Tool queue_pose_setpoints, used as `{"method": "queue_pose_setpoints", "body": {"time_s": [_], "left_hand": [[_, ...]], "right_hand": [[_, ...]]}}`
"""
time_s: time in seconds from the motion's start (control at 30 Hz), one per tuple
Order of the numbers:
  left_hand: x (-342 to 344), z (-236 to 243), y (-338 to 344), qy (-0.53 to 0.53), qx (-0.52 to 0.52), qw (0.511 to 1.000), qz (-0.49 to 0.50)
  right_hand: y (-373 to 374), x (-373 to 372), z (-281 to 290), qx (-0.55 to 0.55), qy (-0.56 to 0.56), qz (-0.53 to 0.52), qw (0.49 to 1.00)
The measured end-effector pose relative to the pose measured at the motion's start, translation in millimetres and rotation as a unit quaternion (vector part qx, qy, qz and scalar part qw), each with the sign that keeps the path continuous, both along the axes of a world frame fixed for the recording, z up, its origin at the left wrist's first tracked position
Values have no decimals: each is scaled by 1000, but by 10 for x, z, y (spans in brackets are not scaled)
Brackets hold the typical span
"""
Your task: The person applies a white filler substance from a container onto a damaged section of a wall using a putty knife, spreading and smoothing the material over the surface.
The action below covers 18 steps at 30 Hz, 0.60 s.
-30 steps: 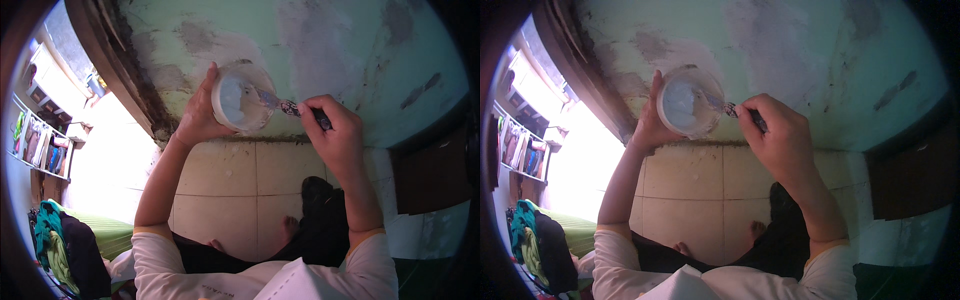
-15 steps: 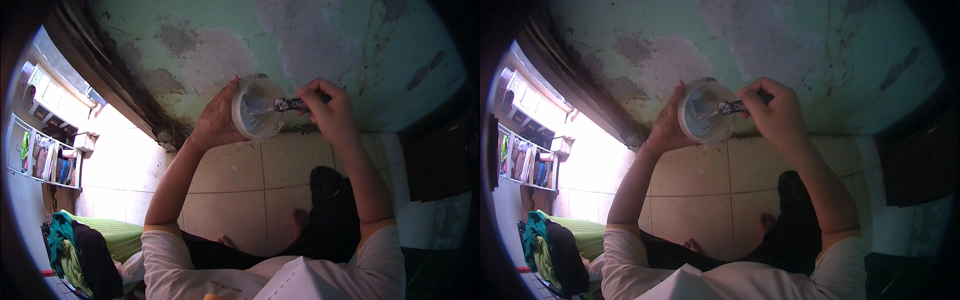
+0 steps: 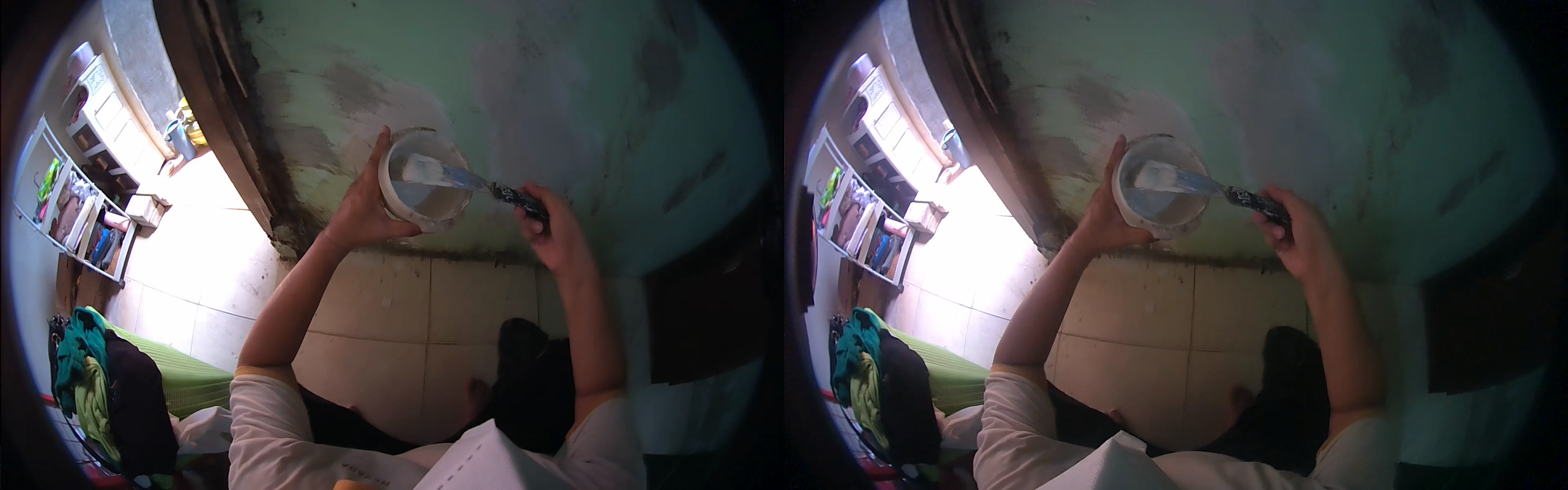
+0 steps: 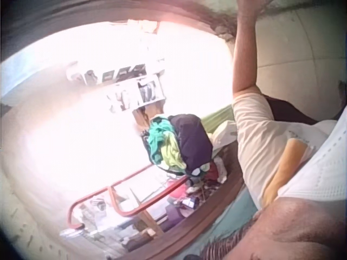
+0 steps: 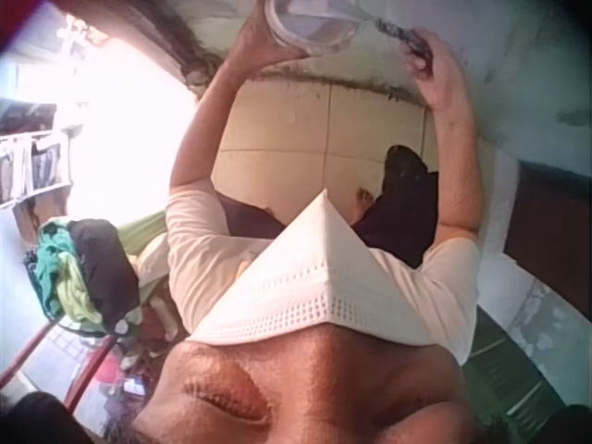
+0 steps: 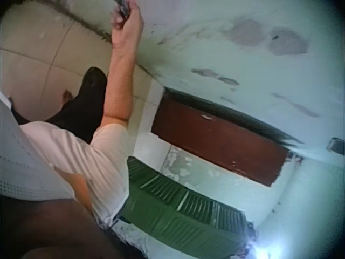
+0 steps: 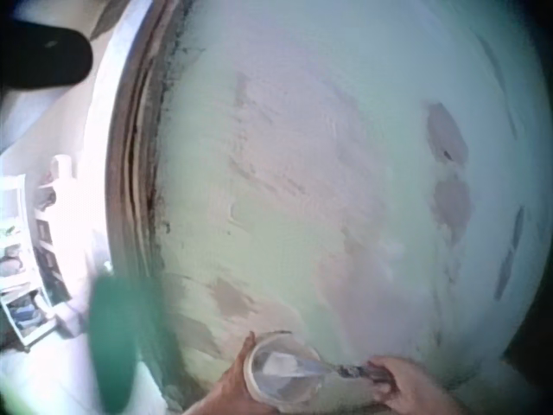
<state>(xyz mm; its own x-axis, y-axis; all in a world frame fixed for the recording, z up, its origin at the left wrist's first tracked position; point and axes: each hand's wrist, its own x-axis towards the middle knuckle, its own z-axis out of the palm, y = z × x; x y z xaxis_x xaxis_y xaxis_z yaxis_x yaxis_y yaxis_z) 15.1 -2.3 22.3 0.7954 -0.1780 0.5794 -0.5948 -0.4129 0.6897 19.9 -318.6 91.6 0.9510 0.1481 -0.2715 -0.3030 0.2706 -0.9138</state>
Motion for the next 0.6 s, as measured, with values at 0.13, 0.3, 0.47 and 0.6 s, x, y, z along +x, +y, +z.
{"method": "queue_pose_setpoints", "body": {"time_s": [0.13, 0.3, 0.47, 0.6], "left_hand": [[-107, 166, 51, 17, -35, 999, 0], [-111, 256, 147, -18, -43, 999, 7], [-104, 307, 248, -23, -102, 994, 17], [-174, 476, 293, 4, -154, 988, 1]], "right_hand": [[78, -78, 63, 55, 12, 26, 998], [170, -114, 127, 140, 61, 25, 988], [324, -198, 197, 199, 60, 71, 976], [416, -149, 302, 238, 14, 74, 968]]}}
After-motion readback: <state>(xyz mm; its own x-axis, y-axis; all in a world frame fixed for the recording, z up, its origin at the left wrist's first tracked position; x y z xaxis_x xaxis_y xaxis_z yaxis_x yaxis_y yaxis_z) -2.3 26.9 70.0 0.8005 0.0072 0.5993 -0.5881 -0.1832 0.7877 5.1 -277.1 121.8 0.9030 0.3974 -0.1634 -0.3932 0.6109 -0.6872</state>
